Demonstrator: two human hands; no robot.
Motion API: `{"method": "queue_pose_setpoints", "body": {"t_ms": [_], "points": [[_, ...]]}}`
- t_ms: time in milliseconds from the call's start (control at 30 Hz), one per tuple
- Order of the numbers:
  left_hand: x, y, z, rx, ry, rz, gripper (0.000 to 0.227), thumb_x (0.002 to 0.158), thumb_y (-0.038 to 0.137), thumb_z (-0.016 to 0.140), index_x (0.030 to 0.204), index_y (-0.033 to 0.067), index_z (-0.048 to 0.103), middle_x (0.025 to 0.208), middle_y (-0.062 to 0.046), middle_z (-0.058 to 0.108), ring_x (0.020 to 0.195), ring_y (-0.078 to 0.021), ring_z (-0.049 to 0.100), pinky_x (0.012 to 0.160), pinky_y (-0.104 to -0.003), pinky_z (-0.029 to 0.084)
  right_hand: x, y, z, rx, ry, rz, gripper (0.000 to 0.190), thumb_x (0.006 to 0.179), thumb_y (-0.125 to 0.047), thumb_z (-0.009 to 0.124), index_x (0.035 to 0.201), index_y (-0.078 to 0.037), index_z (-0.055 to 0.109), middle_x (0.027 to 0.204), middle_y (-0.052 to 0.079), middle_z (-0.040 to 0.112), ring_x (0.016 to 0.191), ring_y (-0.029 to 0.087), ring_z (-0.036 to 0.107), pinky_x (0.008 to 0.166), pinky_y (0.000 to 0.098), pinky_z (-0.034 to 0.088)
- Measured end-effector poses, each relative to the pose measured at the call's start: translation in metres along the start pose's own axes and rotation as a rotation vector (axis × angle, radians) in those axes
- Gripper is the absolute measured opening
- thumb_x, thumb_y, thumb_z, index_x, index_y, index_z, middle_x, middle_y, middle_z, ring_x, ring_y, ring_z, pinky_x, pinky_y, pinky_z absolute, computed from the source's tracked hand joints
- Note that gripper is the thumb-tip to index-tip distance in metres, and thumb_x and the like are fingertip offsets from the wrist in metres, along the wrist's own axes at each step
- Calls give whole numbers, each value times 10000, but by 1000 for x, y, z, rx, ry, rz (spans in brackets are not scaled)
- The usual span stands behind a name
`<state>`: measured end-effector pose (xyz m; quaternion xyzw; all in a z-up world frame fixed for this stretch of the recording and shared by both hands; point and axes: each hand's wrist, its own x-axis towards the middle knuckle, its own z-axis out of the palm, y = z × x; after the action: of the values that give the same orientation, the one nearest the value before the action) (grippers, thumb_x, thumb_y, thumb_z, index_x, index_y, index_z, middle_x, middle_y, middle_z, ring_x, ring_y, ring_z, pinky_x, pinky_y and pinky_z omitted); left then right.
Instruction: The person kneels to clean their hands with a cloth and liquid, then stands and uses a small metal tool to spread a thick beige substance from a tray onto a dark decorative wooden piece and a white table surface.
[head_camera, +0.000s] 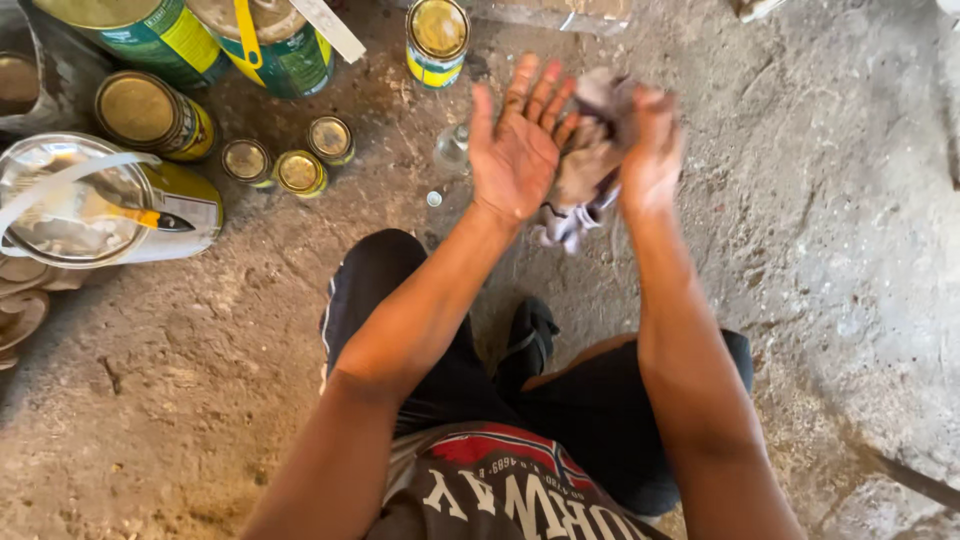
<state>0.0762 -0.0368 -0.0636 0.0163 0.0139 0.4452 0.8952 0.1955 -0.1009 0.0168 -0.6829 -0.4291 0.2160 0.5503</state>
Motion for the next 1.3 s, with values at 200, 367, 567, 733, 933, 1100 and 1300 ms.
{"method": "queue_pose_setpoints", "body": {"t_ms": [200,367,567,733,933,1100,1300], "points": [[32,14,-23,-179,165,156,1111,840,893,415,1650,155,229,1614,-92,343,1493,-274,317,1211,-533,232,-75,4,61,-556,-112,-446,90,945,-53,680,979,-48,597,927,164,651,731,328,656,634,412,523],[33,-8,-43,-176,205,181,1082,851,899,407,1620,151,262,1581,-104,385,1446,-303,360,1190,-562,235,-48,5,55,-460,-31,-368,57,981,-19,603,970,-68,628,933,127,687,793,280,695,694,413,558],[49,3,-60,-105,345,284,996,819,876,406,1526,175,375,1478,-87,472,1384,-286,428,1159,-598,190,-77,-11,58,-600,-71,-427,49,924,-76,678,912,-51,638,818,158,641,639,315,627,581,435,498],[44,-43,-79,89,320,455,1016,1020,830,454,1527,-47,385,1440,-154,530,1401,-391,421,1300,-656,132,-36,8,52,-689,-34,-181,102,974,-128,689,887,-89,655,790,127,676,684,328,664,588,428,494],[55,19,-71,-94,690,207,909,906,839,300,1361,67,454,1332,-141,567,1282,-314,490,1150,-594,103,-79,-21,58,-564,-180,-598,127,908,-68,684,836,-61,580,794,168,586,682,370,598,610,459,489],[51,-46,-117,-79,389,167,843,1026,828,357,1238,28,517,1221,-187,563,1183,-383,494,1157,-615,222,-46,-20,54,-676,-139,-576,69,946,-66,678,928,-64,612,872,142,635,751,363,633,646,454,511],[61,7,-96,113,542,119,958,896,867,262,1349,53,487,1301,-158,559,1272,-356,500,1159,-593,239,-70,-13,50,-637,-225,-758,42,887,-71,661,902,-81,623,854,144,625,728,331,631,625,436,521]]}}
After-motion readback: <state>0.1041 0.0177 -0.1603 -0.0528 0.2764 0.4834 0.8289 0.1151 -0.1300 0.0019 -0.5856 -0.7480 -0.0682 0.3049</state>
